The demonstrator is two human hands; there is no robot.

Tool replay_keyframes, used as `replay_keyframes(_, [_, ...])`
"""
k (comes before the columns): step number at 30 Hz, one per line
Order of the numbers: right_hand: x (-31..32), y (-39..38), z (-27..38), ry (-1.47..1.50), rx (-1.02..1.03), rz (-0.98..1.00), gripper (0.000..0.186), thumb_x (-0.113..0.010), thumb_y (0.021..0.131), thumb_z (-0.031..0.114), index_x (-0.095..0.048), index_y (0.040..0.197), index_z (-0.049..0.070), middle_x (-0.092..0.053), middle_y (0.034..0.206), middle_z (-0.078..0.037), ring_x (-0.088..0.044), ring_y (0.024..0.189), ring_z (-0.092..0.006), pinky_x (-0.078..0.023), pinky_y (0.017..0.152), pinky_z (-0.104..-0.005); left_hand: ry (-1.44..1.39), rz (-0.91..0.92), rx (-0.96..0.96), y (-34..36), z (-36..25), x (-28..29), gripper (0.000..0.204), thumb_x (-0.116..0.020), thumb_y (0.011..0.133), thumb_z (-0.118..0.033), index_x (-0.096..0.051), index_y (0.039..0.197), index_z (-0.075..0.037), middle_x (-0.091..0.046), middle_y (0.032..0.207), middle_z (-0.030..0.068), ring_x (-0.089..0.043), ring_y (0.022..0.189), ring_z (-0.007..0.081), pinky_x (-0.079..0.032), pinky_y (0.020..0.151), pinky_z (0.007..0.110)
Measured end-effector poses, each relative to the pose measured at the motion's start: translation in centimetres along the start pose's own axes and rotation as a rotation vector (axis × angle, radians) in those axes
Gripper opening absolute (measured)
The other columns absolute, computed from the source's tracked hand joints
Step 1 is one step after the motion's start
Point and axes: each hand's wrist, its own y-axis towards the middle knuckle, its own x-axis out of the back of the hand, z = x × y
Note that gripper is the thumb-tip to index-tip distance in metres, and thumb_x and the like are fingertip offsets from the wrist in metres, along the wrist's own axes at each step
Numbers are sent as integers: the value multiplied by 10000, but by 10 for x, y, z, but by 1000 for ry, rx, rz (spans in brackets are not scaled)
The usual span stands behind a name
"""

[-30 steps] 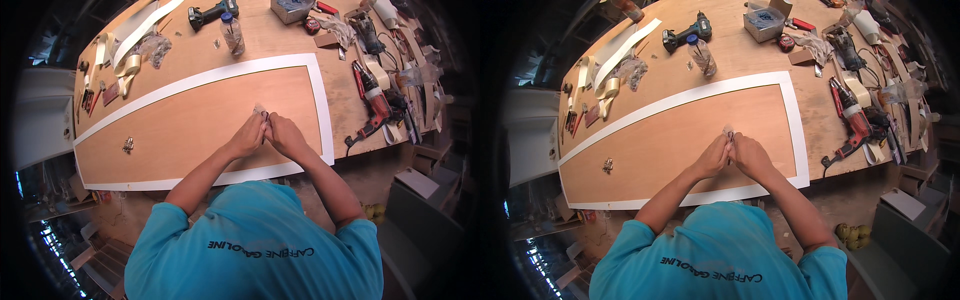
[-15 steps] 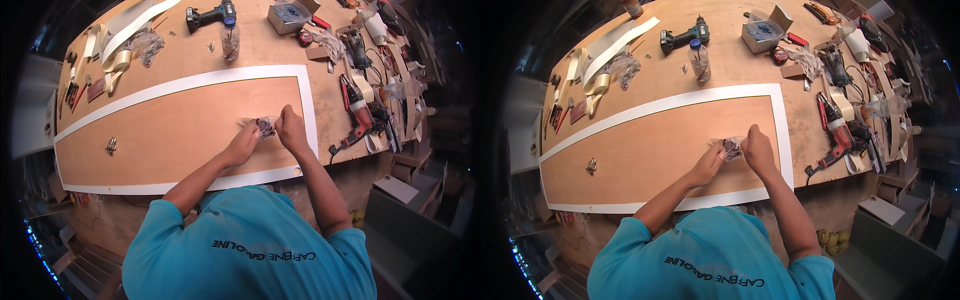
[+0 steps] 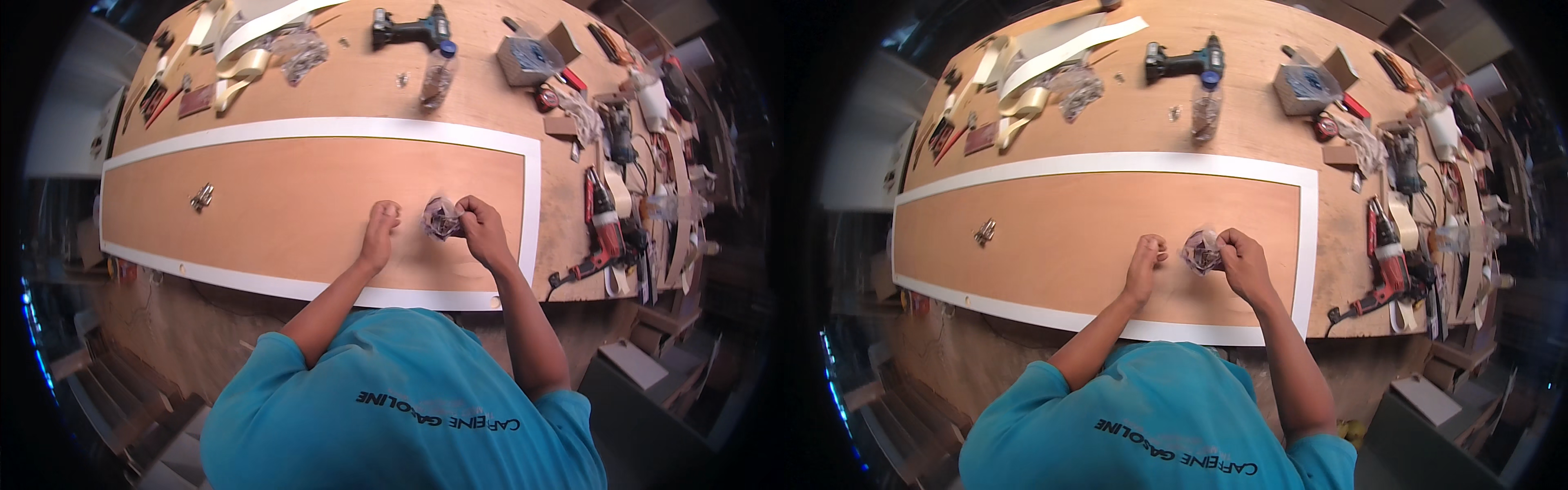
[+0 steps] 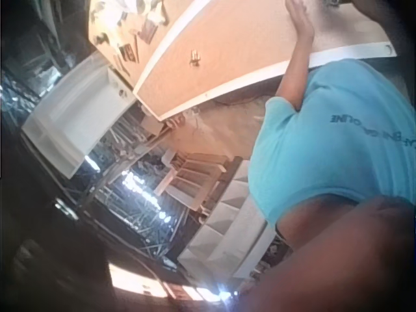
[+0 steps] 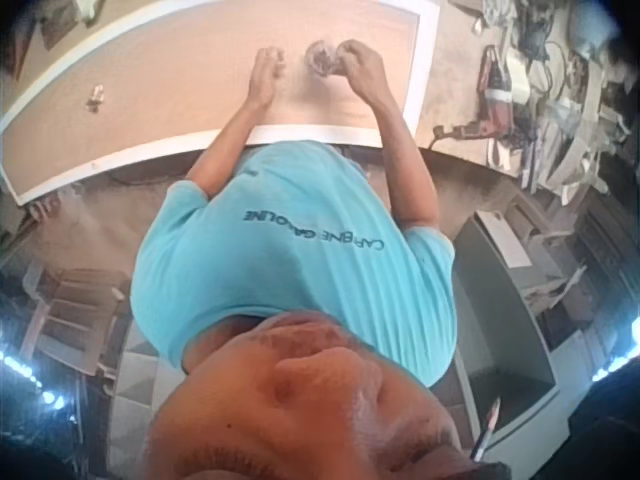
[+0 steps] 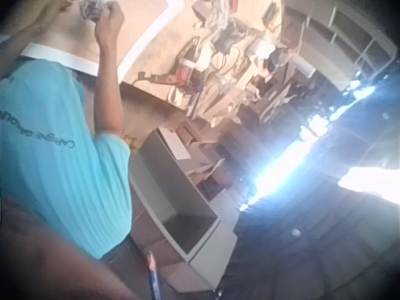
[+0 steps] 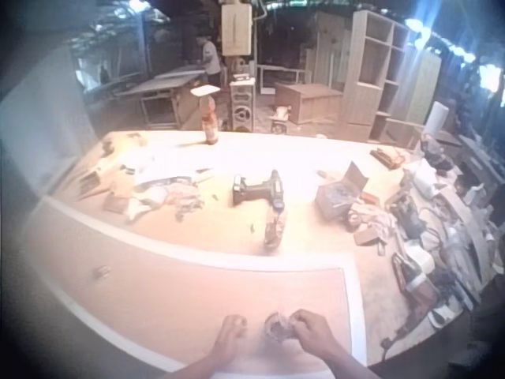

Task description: The person drills holes into a white board using a power drill and then removes metal hinges from a plastic bag.

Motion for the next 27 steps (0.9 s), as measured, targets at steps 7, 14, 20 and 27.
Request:
replay_keyframes(7, [-41,9,22,641,-8,480,145,-462,934,28,-604,964,31,-598,823,-14,-565,729,-109,-496,680,-273,-800,138,345,-6,-33,26,649,-419,1052,-611,-523,1392,-68,-625,1346,93,-565,1296,226,-426,1108,428])
replay_keyframes(14, [-115,31,-23,495,50,-136,37,-541,995,70,-565,1022,64,-571,921,-17,-635,841,-160,-586,792,-301,-195,-135,-7,10,-99,95,397,-483,1102,-368,-652,1245,-38,-749,1021,79,-729,921,142,-599,813,311])
replay_keyframes(20, [-185,42,-55,1065,-134,340,438,-503,1077,419,-518,1381,104,-545,1422,-116,-594,1230,-270,-531,1020,-448,569,-25,-222,-20,-167,109,409,-491,1092,-341,-695,1232,-15,-761,1086,132,-731,884,216,-578,790,346])
replay_keyframes(27, [-239,46,-50,1534,-166,495,607,-392,1072,577,-494,1434,100,-611,1346,-115,-601,1222,-286,-504,1052,-467,857,7,-339,-14,-194,123,360,-513,1073,-281,-714,1206,-14,-752,898,124,-658,687,282,-526,672,364])
